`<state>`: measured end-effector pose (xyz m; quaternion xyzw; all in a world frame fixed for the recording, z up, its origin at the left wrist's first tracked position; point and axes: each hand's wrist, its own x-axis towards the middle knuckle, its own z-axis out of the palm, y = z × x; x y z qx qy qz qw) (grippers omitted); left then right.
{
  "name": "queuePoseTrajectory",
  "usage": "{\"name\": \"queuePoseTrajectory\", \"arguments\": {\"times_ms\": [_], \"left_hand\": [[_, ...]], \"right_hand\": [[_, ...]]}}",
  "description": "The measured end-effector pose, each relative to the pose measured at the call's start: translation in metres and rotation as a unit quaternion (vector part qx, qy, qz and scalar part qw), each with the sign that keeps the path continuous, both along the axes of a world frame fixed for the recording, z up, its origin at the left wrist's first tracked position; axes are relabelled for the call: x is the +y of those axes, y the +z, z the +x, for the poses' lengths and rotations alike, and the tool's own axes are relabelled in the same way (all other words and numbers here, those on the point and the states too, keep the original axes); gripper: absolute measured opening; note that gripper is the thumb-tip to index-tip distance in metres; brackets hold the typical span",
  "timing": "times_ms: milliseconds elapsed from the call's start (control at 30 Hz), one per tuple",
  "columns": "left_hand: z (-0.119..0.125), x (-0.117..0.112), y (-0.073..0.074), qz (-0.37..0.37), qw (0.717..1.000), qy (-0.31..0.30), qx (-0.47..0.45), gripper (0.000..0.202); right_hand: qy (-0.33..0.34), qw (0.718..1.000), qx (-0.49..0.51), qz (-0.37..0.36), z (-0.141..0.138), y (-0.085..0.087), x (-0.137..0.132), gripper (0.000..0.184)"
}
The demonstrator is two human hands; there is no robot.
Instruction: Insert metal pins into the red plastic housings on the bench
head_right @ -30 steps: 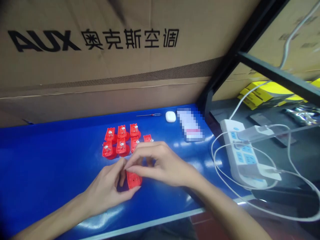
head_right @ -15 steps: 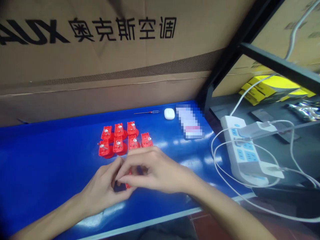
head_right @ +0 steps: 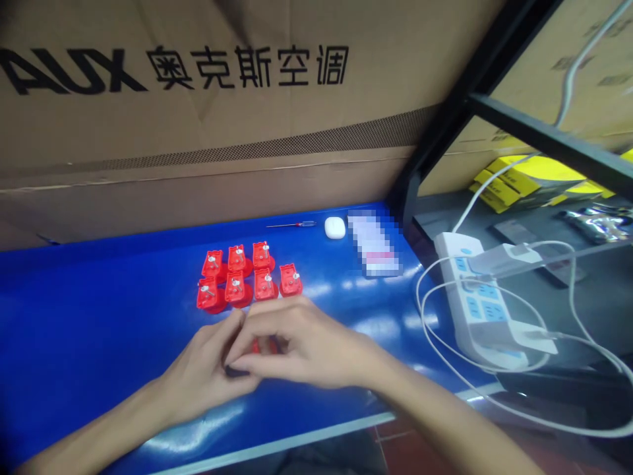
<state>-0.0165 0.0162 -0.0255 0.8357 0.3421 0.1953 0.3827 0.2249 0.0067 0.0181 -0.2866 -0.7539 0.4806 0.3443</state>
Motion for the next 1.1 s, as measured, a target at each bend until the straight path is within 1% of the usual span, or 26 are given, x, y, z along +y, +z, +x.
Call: {"name": "queuePoseTrajectory", "arguments": {"times_ms": [267,467,533,600,700,833,933,1100], "left_hand": [[0.002,0.0,0.001,0.002,1.0,-0.003,-0.016,0.029],[0.001,0.002,0.006,-0.036,0.999,-0.021,-0.01,0.03],[0.0,0.002,0.006,-0.037,0.999,-0.024,-0.012,0.03],[-0.001,0.001,0.004,-0.02,1.0,-0.019,-0.012,0.031],[-0.001,-0.001,0.001,-0.003,1.0,-0.008,-0.01,0.03],[-0.001,-0.002,-0.002,-0.007,1.0,-0.002,0.01,0.026],[-0.001,-0.001,-0.001,-0.019,1.0,-0.005,0.004,0.025],[0.001,0.001,0.004,-0.06,0.998,-0.008,-0.006,0.029]], "right_hand": [[-0.007,1.0,-0.016,-0.022,-0.001,-0.001,-0.002,0.006],[0.017,1.0,-0.003,-0.026,-0.005,-0.001,-0.006,0.009],[0.014,1.0,0.0,-0.025,-0.006,0.0,-0.006,0.01],[0.005,1.0,0.004,-0.024,-0.006,0.001,-0.006,0.009],[-0.027,0.999,0.004,-0.026,-0.004,0.002,-0.003,0.008],[-0.059,0.998,-0.001,-0.023,-0.001,0.004,-0.001,0.005],[-0.061,0.998,-0.003,-0.025,0.001,0.007,-0.002,0.005],[-0.041,0.998,0.015,-0.04,0.002,0.012,-0.003,0.009]]}}
